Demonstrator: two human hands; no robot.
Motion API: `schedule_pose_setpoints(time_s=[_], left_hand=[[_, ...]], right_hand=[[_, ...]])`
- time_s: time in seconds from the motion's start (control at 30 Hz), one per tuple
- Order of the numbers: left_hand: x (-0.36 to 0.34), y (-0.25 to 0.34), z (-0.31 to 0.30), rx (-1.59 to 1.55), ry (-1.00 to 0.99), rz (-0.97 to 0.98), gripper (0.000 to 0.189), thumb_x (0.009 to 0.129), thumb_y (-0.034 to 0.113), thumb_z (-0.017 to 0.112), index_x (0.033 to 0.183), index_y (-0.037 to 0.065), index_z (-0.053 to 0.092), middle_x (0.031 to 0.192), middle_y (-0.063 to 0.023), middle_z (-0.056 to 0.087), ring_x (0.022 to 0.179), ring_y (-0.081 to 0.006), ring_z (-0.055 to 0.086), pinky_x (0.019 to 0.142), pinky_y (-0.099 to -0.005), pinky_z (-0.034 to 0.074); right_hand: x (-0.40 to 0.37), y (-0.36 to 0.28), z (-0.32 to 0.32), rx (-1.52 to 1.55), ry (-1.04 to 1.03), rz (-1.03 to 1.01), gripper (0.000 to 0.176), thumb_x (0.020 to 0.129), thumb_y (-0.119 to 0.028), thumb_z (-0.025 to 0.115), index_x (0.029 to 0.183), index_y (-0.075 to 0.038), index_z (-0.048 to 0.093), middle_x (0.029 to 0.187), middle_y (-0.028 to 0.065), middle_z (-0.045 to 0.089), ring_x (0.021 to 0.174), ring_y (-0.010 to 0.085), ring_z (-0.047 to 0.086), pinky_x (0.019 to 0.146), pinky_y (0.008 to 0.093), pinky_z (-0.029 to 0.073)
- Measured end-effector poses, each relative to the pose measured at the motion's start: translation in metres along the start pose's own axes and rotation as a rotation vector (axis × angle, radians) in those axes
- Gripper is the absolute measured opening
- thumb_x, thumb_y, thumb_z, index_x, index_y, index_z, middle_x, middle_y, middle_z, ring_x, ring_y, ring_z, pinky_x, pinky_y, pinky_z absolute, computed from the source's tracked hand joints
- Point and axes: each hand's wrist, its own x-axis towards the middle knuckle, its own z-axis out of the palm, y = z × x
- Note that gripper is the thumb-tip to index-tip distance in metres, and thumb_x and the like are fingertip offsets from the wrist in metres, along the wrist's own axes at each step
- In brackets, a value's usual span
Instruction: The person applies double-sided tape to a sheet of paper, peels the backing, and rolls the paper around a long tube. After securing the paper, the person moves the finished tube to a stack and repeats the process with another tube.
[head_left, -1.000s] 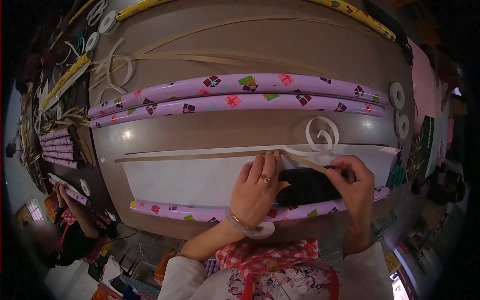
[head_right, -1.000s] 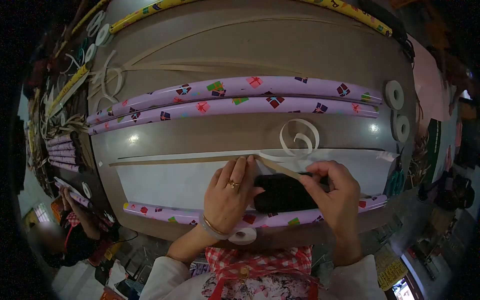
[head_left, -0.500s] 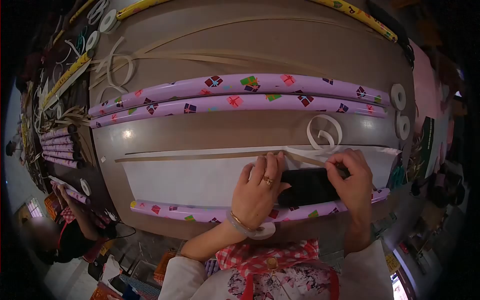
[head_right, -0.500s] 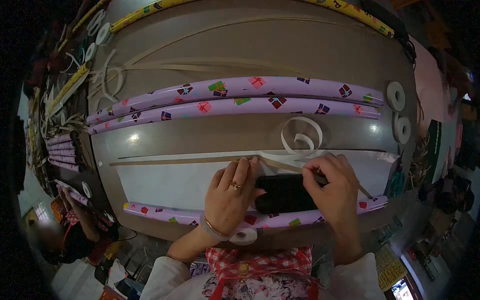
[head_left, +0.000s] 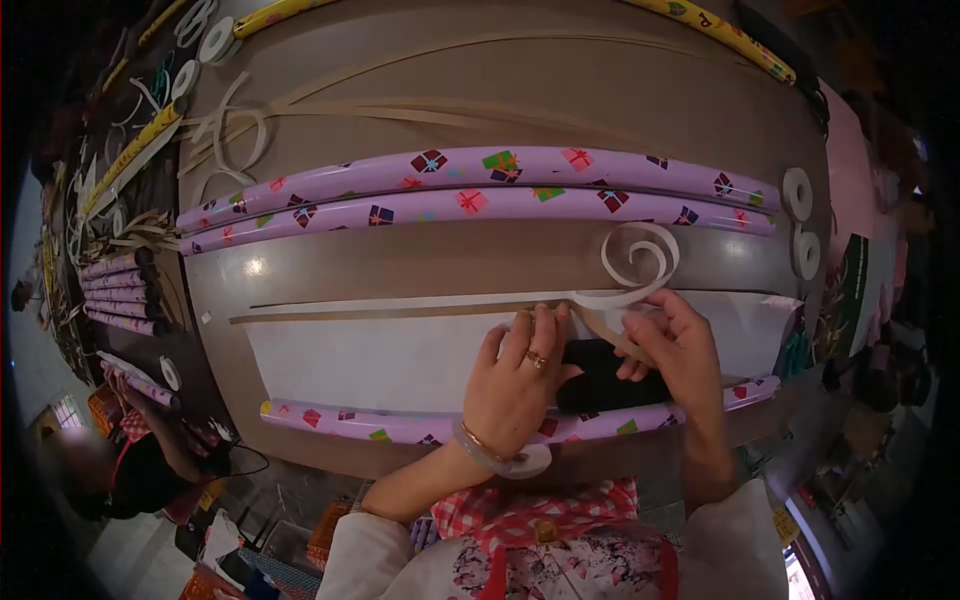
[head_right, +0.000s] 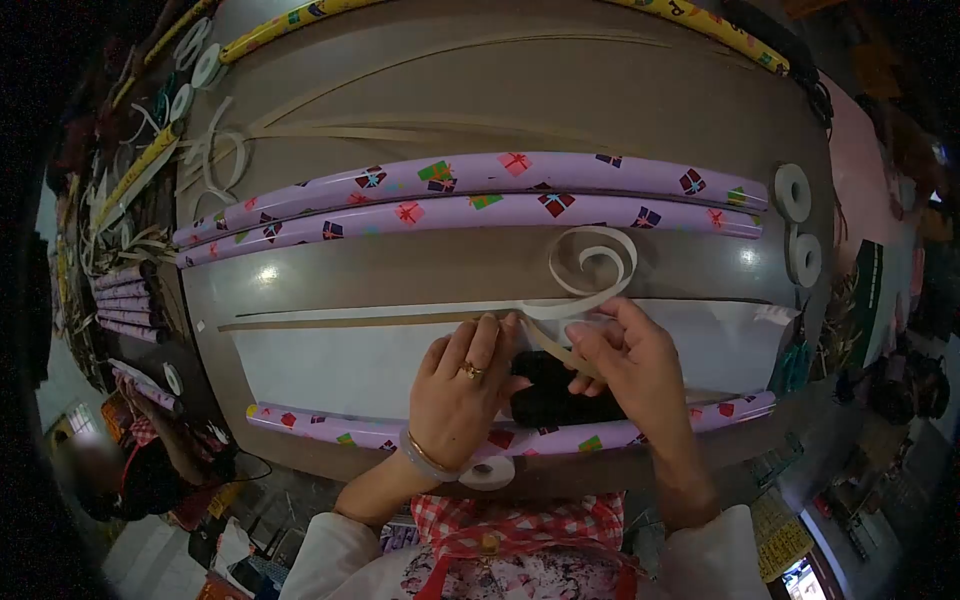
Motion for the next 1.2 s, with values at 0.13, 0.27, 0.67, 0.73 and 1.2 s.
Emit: schedule_pose_setpoints(time_s=[0.13, 0.27, 0.67, 0.73, 1.2], left_hand=[[0.000, 0.000, 0.001, 0.004, 0.009, 0.003, 0.068, 0.081, 0.034, 0.067, 0.138, 0.005, 0.045, 0.129, -0.0077, 0.042, 0.115, -0.0238, 0.048, 0.092, -0.0393, 0.044], [0.001, 0.000, 0.001, 0.019, 0.006, 0.003, 0.067, 0.082, 0.035, 0.066, 0.137, 0.005, 0.045, 0.130, -0.0081, 0.042, 0.115, -0.0243, 0.048, 0.091, -0.0395, 0.044], [0.001, 0.001, -0.001, 0.038, -0.024, 0.005, 0.064, 0.083, 0.038, 0.063, 0.136, 0.005, 0.047, 0.129, -0.0079, 0.043, 0.116, -0.0239, 0.047, 0.091, -0.0382, 0.044], [0.002, 0.001, 0.000, 0.043, -0.018, 0.005, 0.064, 0.083, 0.038, 0.063, 0.136, 0.005, 0.047, 0.129, -0.0080, 0.043, 0.116, -0.0239, 0.047, 0.091, -0.0381, 0.044], [0.003, 0.002, 0.000, 0.066, -0.017, 0.010, 0.067, 0.083, 0.040, 0.063, 0.138, 0.007, 0.046, 0.125, -0.0086, 0.043, 0.112, -0.0244, 0.048, 0.089, -0.0383, 0.045]], right_hand=[[0.005, 0.006, 0.004, 0.004, -0.001, -0.111, 0.022, 0.091, -0.017, 0.065, 0.102, 0.001, 0.060, 0.077, 0.0056, 0.065, 0.055, 0.0087, 0.060, 0.047, 0.0204, 0.045], [0.005, 0.004, 0.010, 0.047, 0.015, -0.096, 0.020, 0.091, -0.017, 0.065, 0.100, 0.001, 0.060, 0.076, 0.0050, 0.064, 0.054, 0.0082, 0.060, 0.047, 0.0200, 0.044], [0.006, 0.015, 0.008, 0.077, 0.219, -0.199, 0.021, 0.092, -0.014, 0.061, 0.105, 0.001, 0.057, 0.071, 0.0028, 0.059, 0.049, 0.0063, 0.053, 0.043, 0.0201, 0.043], [0.008, 0.017, 0.003, 0.090, 0.268, -0.186, 0.020, 0.093, -0.015, 0.060, 0.105, 0.000, 0.056, 0.068, 0.0017, 0.057, 0.047, 0.0060, 0.051, 0.040, 0.0197, 0.040], [0.015, 0.023, -0.020, -0.084, 0.321, -0.289, 0.017, 0.092, -0.015, 0.063, 0.097, 0.001, 0.061, 0.070, -0.0002, 0.059, 0.056, 0.0035, 0.047, 0.050, 0.0208, 0.038]])
